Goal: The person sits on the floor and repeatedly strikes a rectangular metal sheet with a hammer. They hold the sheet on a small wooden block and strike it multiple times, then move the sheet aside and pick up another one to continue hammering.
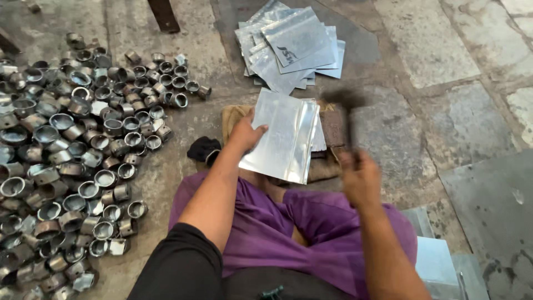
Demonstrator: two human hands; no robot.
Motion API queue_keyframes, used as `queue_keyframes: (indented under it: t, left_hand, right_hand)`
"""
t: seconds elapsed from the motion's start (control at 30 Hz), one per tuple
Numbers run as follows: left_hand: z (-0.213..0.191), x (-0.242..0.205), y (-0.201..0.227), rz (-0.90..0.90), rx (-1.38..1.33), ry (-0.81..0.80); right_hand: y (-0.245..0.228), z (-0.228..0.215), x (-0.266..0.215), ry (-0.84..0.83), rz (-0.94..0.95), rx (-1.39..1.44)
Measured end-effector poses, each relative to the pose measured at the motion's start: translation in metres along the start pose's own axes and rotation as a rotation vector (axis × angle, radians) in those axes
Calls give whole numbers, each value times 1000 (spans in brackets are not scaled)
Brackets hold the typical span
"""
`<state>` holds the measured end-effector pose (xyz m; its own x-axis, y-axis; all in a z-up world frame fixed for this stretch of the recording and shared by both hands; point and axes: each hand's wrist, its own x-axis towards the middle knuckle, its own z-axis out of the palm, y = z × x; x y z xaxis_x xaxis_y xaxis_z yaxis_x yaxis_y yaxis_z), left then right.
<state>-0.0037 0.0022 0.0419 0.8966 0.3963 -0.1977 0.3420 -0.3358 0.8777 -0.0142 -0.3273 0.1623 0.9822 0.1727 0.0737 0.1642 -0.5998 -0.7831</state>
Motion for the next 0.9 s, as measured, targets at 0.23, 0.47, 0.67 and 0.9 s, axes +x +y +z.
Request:
queue_keyframes:
  t: [0.23, 0.47, 0.67, 0.9]
  left_hand:
    - [1, 1, -9, 62, 83, 8]
    - [-6, -10, 3, 12, 72, -23]
    - [-10, -17, 7, 51, 99, -3]
    - [-14, -18, 13, 28, 110, -50]
  right_hand:
    - [17, -89, -5, 553, -676, 307]
    - [102, 47, -24, -143, -245, -266]
    - [28, -11, -6, 17, 67, -66]
    - [-1, -141, 9, 713, -858, 274]
